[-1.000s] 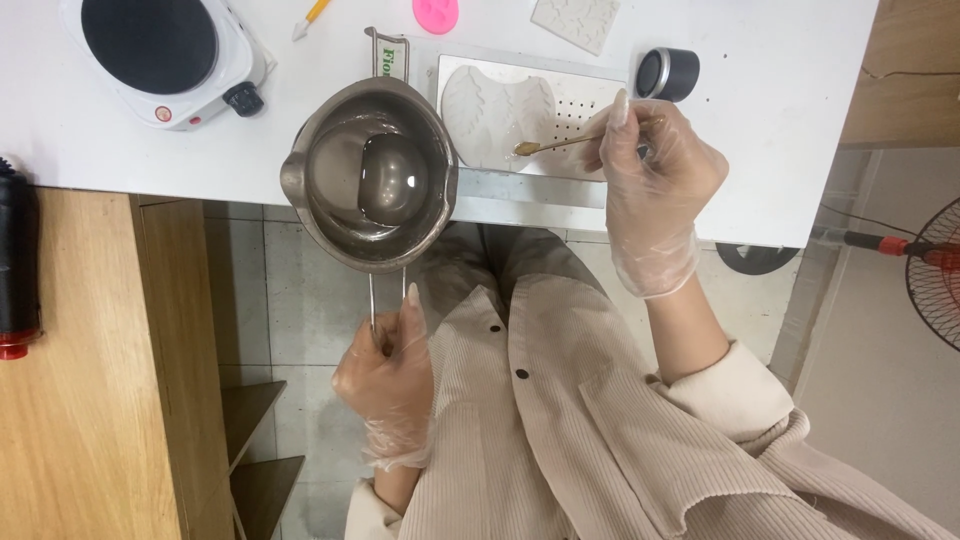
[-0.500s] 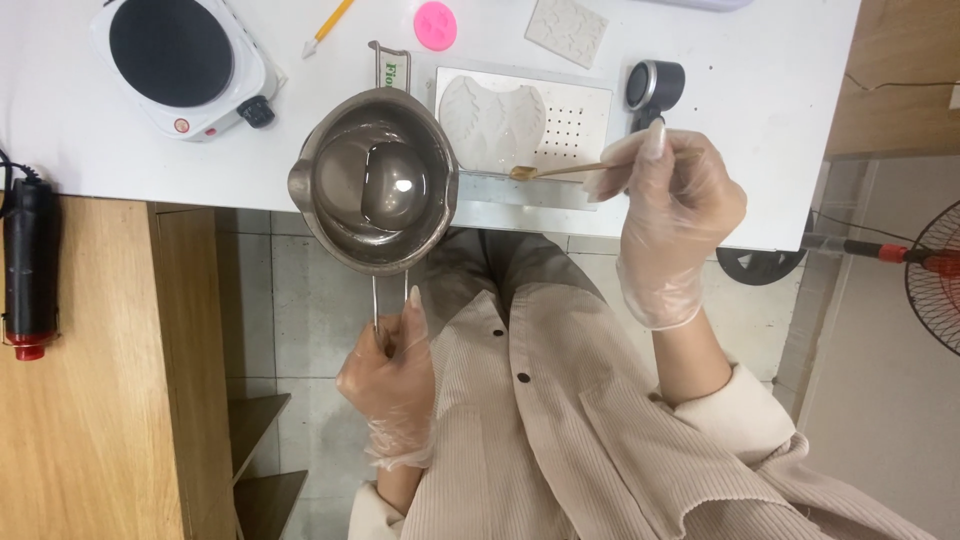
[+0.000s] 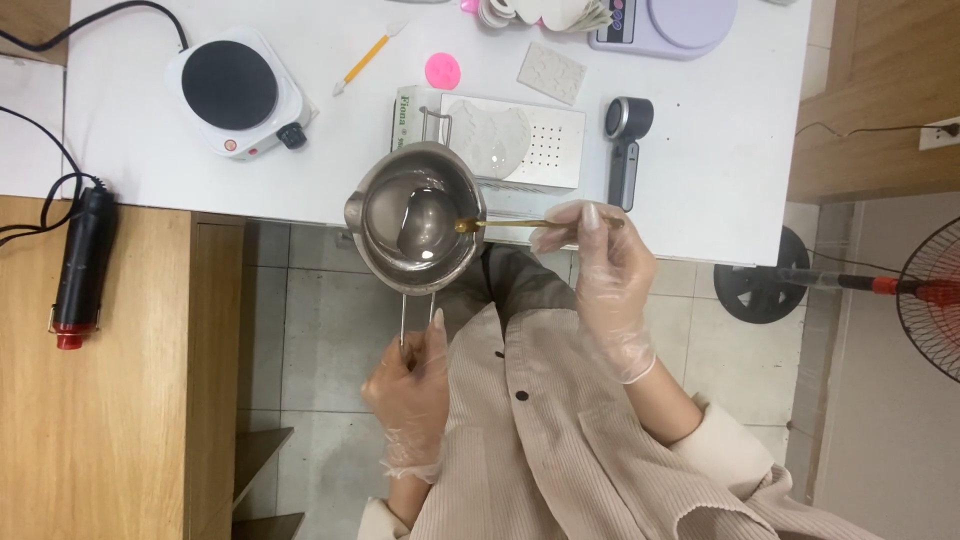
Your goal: Melting wax with a heat gun and applying it to a mold using a spoon.
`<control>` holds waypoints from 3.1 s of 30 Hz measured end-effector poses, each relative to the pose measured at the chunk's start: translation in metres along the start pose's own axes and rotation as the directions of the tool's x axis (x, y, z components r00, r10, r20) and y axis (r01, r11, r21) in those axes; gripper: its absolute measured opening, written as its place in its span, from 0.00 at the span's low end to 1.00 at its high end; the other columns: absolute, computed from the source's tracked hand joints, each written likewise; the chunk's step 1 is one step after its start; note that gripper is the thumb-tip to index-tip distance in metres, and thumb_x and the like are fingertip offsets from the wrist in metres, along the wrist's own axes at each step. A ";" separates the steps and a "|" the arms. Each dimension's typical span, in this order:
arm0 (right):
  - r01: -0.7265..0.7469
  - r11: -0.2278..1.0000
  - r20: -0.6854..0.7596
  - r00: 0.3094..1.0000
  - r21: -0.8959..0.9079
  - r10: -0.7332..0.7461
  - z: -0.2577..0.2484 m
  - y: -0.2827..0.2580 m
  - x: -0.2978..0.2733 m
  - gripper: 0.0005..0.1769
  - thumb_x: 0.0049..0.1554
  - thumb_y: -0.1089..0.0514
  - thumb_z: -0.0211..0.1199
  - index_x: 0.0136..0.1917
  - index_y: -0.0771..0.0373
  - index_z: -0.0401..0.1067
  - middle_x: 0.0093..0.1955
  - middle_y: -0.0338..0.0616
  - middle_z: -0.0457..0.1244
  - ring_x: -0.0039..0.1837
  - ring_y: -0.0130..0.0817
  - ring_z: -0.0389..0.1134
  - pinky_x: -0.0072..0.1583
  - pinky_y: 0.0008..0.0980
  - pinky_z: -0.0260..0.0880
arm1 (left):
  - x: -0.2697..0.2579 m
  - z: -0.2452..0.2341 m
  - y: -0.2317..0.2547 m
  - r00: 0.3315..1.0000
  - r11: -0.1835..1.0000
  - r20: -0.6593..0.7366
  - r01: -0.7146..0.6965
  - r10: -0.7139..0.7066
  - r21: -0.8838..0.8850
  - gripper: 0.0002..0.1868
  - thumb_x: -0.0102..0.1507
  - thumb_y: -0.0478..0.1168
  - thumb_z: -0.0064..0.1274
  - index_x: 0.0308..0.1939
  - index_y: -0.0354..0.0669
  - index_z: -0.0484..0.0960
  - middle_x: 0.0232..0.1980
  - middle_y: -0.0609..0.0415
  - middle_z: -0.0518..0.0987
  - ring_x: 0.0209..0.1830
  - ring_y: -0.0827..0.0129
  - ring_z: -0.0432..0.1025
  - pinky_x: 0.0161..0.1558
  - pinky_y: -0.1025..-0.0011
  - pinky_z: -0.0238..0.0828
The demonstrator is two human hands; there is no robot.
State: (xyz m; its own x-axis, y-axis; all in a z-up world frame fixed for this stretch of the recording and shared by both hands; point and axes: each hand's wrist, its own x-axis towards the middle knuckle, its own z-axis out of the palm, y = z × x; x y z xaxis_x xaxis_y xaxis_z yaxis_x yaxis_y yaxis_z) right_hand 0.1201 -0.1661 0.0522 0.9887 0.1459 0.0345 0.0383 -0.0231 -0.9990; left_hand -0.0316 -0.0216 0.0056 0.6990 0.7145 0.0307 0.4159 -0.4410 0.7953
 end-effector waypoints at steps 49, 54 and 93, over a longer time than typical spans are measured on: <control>-0.140 0.987 0.054 0.989 0.073 0.136 0.019 0.028 0.049 0.19 0.72 0.48 0.48 0.52 0.65 0.70 0.41 0.44 0.67 0.45 0.30 0.71 0.51 0.31 0.78 | 0.020 0.007 0.022 0.993 0.992 0.006 -0.121 0.121 0.029 0.15 0.64 0.41 0.64 0.26 0.40 0.79 0.20 0.59 0.75 0.15 0.77 0.67 0.19 0.75 0.60; -0.169 0.983 0.047 0.985 0.078 0.166 0.020 0.025 0.066 0.18 0.72 0.47 0.49 0.52 0.63 0.71 0.41 0.43 0.67 0.44 0.30 0.71 0.51 0.31 0.76 | 0.036 0.014 0.023 0.989 0.988 -0.003 -0.146 0.146 0.045 0.14 0.63 0.39 0.65 0.26 0.40 0.78 0.19 0.57 0.73 0.15 0.74 0.66 0.20 0.74 0.60; 0.525 0.783 0.313 0.845 -0.334 -0.433 -0.001 0.032 0.091 0.16 0.79 0.53 0.44 0.57 0.68 0.63 0.50 0.50 0.68 0.49 0.33 0.72 0.52 0.29 0.78 | 0.063 0.021 -0.007 0.997 0.995 -0.049 -0.059 0.064 0.085 0.16 0.64 0.38 0.67 0.25 0.40 0.78 0.18 0.60 0.73 0.15 0.78 0.66 0.19 0.78 0.57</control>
State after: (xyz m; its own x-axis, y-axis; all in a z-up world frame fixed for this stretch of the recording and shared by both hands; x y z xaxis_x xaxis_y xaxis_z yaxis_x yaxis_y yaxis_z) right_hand 0.2114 -0.1540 0.0236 0.7738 0.4429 0.4528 0.5972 -0.2718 -0.7547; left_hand 0.0218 0.0146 -0.0104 0.6948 0.7107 0.1109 0.4218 -0.5275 0.7375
